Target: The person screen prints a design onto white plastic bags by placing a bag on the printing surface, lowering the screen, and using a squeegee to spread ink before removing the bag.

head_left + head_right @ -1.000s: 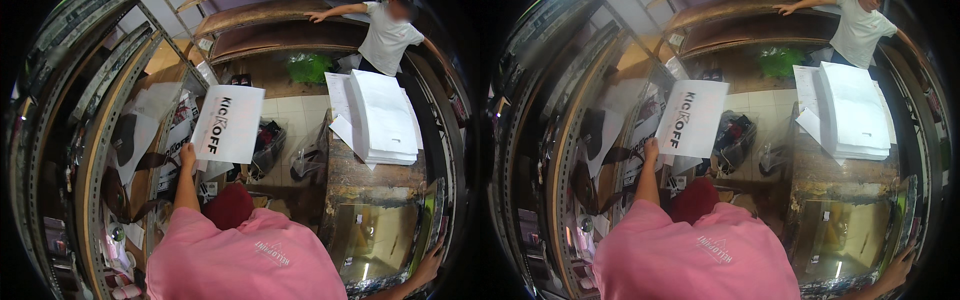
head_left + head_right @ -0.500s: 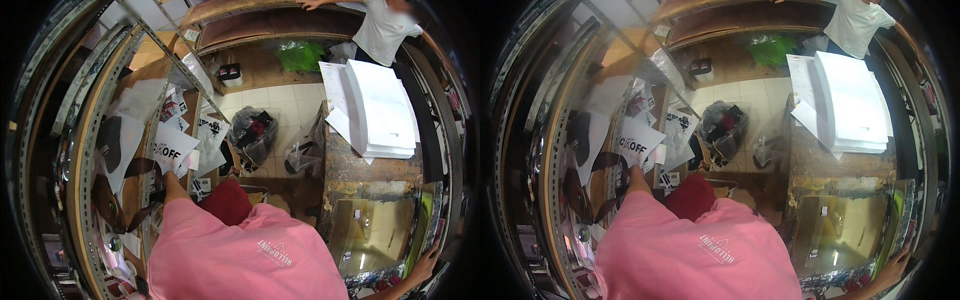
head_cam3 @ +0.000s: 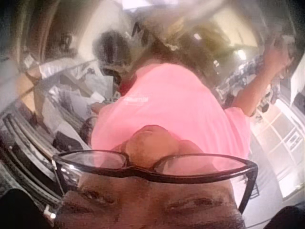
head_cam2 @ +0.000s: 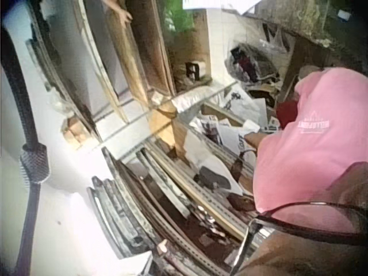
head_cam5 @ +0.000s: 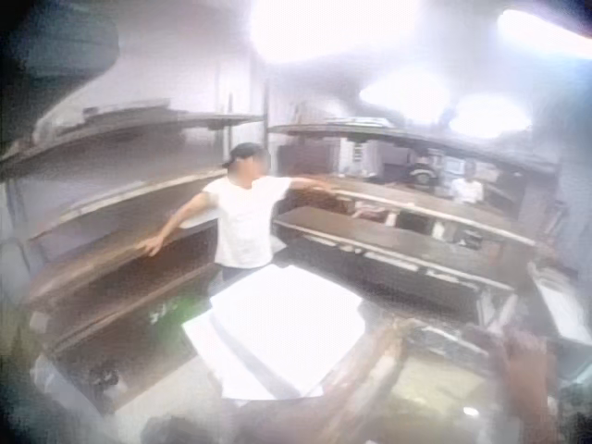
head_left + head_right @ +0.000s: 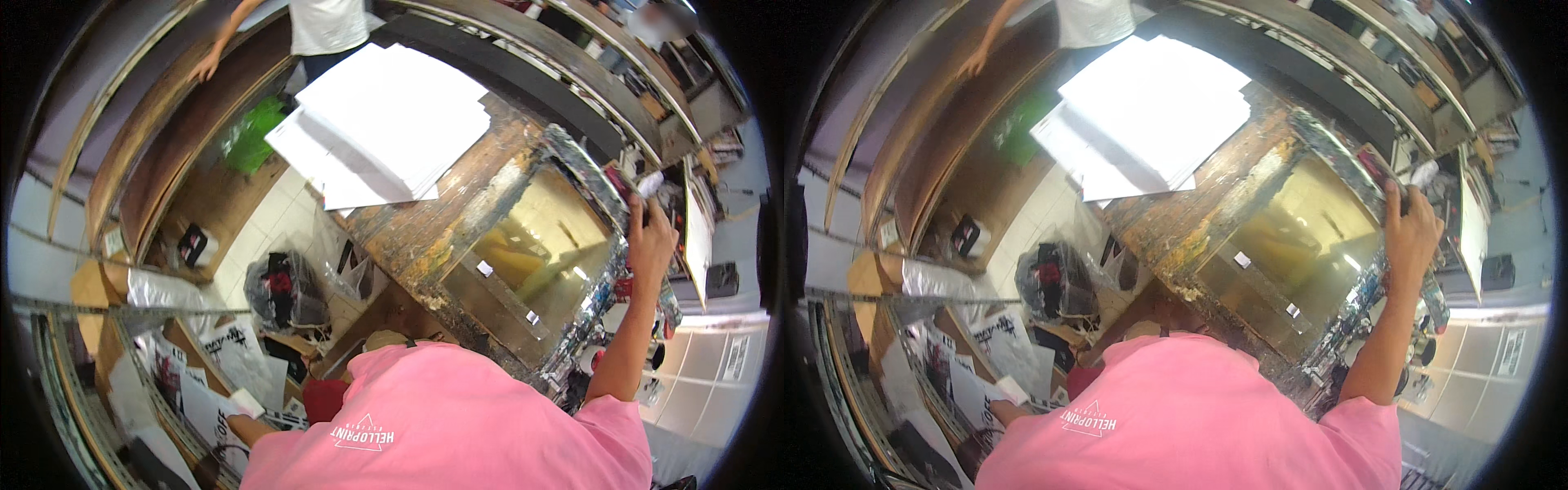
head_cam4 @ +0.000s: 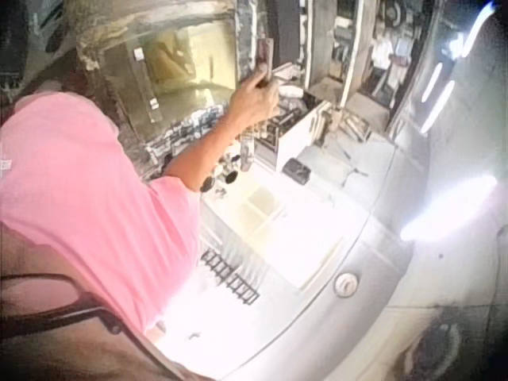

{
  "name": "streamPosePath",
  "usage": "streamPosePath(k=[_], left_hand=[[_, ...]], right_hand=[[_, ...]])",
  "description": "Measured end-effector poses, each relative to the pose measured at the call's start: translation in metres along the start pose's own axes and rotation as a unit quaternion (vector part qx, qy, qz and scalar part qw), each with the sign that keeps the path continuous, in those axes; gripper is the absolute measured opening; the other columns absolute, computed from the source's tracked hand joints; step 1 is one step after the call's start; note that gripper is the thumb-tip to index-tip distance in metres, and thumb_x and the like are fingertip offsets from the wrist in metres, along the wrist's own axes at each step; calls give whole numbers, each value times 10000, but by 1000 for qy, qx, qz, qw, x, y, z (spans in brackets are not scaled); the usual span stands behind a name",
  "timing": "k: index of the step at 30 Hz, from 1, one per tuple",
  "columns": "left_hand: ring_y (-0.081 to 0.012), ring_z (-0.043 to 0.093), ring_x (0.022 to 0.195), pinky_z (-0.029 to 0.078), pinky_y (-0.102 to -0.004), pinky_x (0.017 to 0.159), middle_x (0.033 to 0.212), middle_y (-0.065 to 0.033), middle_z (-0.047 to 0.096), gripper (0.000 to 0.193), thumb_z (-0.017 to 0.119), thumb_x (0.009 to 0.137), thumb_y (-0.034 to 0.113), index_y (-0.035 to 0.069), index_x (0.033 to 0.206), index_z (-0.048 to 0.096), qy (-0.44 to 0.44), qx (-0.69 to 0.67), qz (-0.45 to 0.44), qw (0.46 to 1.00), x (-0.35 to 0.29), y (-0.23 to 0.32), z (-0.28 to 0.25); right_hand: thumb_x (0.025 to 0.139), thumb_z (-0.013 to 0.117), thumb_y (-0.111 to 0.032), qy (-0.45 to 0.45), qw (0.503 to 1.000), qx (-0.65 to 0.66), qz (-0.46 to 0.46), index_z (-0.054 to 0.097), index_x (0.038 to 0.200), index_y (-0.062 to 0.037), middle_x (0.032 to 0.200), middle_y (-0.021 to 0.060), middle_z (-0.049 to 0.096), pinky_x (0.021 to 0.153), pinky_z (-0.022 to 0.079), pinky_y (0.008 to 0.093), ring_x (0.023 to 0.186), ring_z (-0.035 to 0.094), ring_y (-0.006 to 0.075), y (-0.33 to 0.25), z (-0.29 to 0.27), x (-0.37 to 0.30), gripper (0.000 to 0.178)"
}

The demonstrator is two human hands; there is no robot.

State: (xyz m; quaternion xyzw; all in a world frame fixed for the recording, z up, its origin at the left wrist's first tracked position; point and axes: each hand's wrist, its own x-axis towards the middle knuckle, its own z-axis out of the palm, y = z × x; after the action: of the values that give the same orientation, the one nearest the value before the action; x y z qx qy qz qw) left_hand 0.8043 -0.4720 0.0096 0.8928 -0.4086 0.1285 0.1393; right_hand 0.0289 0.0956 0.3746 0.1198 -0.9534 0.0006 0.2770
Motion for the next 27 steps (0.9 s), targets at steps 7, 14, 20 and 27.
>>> streamPosePath(k=[7,14,20,27], left_hand=[[-348,700,1096,545,-444,977,1219,-205,699,261,669,970,68,-43,1199,729,-127,-439,459,762,-228,260,-21],[-360,703,984,539,-470,890,1043,-190,742,264,704,1004,238,-8,1063,778,-291,-452,769,346,-491,514,-247],[-397,684,1071,568,-471,944,1132,-232,711,355,780,919,325,-3,1053,778,-236,-275,845,394,-594,615,-230],[-373,659,1123,591,-481,918,1181,-208,662,385,787,878,322,22,1116,750,-172,-169,868,433,-620,624,-219]], right_hand=[[1035,578,-560,45,999,12,11,738,1082,-32,988,162,723,932,412,458,992,669,338,-12,-7,-2,554],[996,632,-572,38,997,61,33,730,1021,-21,943,150,709,927,410,451,959,659,326,-10,-13,8,560],[980,648,-575,25,998,41,33,731,983,-16,907,149,705,891,416,439,913,655,334,-7,-10,15,565],[965,652,-595,36,997,47,47,729,942,-15,878,142,697,847,413,431,873,639,334,-9,-10,13,586]])
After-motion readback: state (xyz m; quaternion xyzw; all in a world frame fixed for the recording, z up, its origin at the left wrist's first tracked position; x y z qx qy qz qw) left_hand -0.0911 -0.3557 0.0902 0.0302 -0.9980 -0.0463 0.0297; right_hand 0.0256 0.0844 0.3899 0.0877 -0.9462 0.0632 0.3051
